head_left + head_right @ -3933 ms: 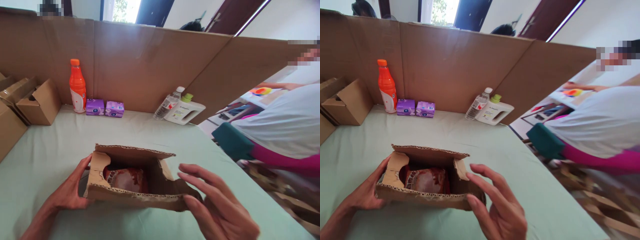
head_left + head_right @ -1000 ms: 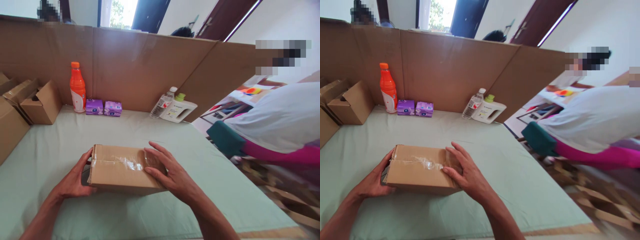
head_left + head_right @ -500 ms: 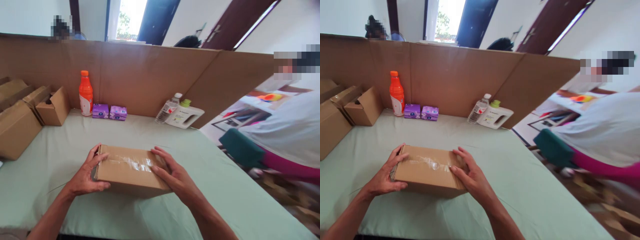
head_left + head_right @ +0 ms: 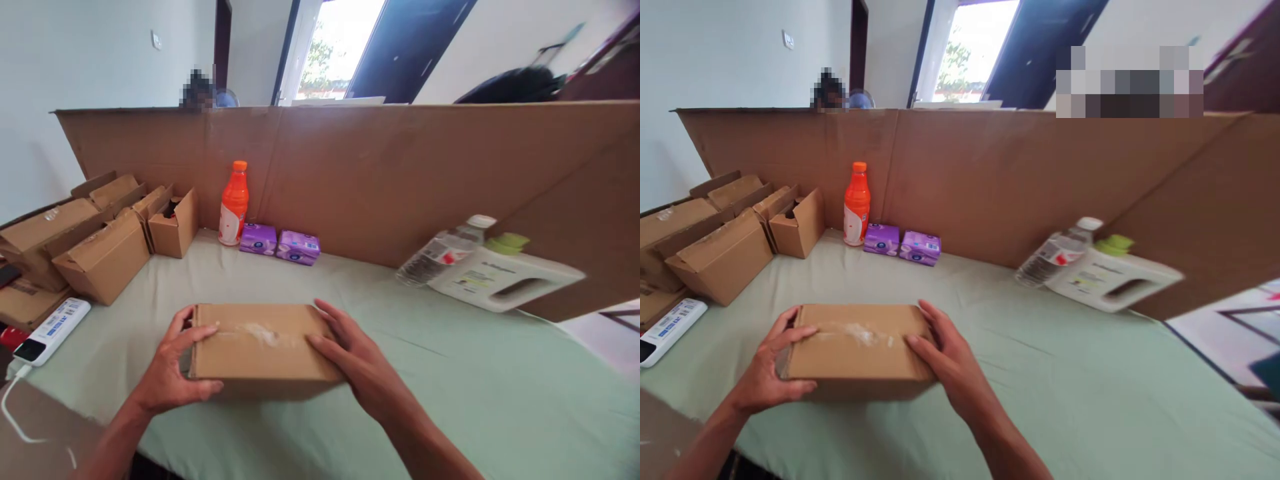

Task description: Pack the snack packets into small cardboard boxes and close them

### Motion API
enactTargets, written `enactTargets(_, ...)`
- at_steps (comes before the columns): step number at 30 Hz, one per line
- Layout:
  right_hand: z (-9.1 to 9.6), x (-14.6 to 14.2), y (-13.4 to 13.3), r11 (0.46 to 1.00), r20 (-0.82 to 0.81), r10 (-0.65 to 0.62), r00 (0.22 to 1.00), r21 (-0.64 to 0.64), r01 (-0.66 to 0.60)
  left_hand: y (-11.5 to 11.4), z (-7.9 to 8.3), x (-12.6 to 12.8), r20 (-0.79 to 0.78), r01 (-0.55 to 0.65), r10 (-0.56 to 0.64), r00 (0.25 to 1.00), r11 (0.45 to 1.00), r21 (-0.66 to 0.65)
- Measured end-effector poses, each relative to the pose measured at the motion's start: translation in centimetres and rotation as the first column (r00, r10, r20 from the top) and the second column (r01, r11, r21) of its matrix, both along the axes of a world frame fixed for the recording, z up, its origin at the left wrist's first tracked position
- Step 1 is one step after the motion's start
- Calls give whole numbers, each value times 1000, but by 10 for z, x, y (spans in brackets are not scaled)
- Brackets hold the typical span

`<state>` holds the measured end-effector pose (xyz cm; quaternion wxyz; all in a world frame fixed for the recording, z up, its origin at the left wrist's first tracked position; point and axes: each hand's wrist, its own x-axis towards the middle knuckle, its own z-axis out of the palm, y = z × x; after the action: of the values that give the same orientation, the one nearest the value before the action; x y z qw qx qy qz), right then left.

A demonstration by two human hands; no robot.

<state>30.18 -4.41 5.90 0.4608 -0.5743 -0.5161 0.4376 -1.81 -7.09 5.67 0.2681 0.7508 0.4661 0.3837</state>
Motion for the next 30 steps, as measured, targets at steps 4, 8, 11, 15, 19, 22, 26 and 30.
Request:
enactTargets(4,-7,-79,79,982,-111,134,985,146,-117,5,-6,-42,-49,-408,421,906,898,166)
enactTargets(8,-44,-153,117,965,-68,182,981,206,-165,31,-14,-69,12,-677,718,696,651,344)
enactTargets(11,-81,-185,114,945,4,217,976,250,-211,61,-17,-82,74,-762,816,573,498,414)
enactTargets(15,-115,-197,100,904,73,244,967,343,-254,98,-20,-85,114,-792,842,528,439,425)
enactTargets(19,-126,-195,101,888,89,252,964,374,-267,106,-25,-79,141,-815,842,521,442,374)
enactTargets(22,-128,-194,106,885,91,250,964,382,-266,90,-34,-76,164,-827,841,515,438,352)
enactTargets(26,-128,-196,108,879,98,250,963,395,-268,58,-59,-67,142,-825,832,536,480,298)
enactTargets(30,-122,-197,107,874,124,254,959,395,-283,39,-83,-50,-39,-753,764,644,642,147)
